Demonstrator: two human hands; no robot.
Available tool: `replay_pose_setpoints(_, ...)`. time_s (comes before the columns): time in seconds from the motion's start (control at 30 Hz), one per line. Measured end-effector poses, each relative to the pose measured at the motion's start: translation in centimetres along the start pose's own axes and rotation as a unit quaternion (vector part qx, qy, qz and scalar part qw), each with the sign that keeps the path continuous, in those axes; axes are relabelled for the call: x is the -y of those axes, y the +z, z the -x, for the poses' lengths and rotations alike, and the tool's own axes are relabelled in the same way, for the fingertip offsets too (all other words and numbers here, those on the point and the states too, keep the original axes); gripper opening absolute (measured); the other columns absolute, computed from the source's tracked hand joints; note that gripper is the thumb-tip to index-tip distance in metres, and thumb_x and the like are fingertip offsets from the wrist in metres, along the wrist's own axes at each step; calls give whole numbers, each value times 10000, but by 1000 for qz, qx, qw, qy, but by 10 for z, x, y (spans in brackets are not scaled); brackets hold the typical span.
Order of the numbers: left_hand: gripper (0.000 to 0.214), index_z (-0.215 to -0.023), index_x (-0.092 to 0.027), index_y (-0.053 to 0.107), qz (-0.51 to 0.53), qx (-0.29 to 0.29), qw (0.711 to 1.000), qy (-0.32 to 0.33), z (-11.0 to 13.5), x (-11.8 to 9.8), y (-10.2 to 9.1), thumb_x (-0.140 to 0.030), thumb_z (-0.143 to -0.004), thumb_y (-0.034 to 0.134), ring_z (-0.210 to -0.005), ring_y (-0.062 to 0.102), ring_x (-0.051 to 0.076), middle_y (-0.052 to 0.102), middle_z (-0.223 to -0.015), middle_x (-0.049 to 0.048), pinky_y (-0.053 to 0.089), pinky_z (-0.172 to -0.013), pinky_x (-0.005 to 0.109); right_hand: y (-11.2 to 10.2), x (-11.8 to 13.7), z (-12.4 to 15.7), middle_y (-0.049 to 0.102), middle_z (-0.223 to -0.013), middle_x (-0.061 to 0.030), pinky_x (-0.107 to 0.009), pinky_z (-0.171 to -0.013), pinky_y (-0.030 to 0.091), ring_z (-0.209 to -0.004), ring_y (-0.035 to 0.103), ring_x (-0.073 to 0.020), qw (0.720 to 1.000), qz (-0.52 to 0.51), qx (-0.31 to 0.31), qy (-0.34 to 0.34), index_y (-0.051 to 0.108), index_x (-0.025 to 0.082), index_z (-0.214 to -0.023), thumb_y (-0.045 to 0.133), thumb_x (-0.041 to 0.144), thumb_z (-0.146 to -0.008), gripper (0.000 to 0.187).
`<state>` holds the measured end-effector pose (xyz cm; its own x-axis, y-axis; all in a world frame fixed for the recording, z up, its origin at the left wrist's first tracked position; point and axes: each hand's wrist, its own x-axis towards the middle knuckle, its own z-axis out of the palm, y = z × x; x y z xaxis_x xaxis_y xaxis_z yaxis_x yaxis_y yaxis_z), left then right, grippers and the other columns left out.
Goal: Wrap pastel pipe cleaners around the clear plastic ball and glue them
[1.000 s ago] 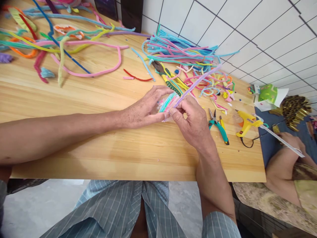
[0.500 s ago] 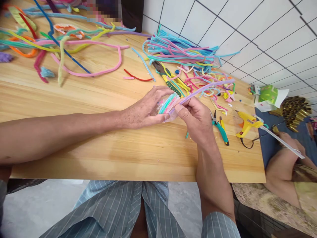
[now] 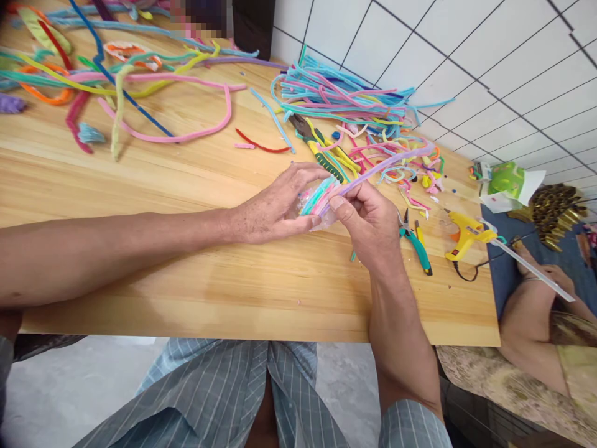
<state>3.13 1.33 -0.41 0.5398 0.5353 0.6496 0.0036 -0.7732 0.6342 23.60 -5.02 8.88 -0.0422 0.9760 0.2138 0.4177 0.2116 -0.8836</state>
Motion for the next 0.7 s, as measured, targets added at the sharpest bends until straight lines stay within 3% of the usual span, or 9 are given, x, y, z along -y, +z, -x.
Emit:
replay_pose_setpoints(0.27,668,-1605,-264,499,15,13,1000,-22,-1,-3,-5,-692,-1093,528,-1555,530,363,590,-1626,175,439,-1332,639,2,-3,1,699,-772,24,-327,-658,562,-693,617,-157,1000,10,-15,-4,767,269,-875,872,359,-897,140)
replay_pose_setpoints(0.47,818,-1630,-295,481,17,2,1000,-13,0,2,-2,-638,-949,779,-1579,504,402,568,-1643,170,429,-1337,675,2,-6,1,711,-795,14,-349,-685,594,-721,644,-174,1000,21,-22,-5,769,268,-901,887,373,-887,158)
replay_pose_setpoints(0.7,769,-1632,-284,482,13,12,1000,-11,0,1,-4,-590,-980,751,-1585,493,392,562,-1648,170,426,-1339,661,2,-9,1,703,-796,12,-357,-677,596,-722,649,-182,1000,16,-22,-15,766,271,-905,890,365,-886,156)
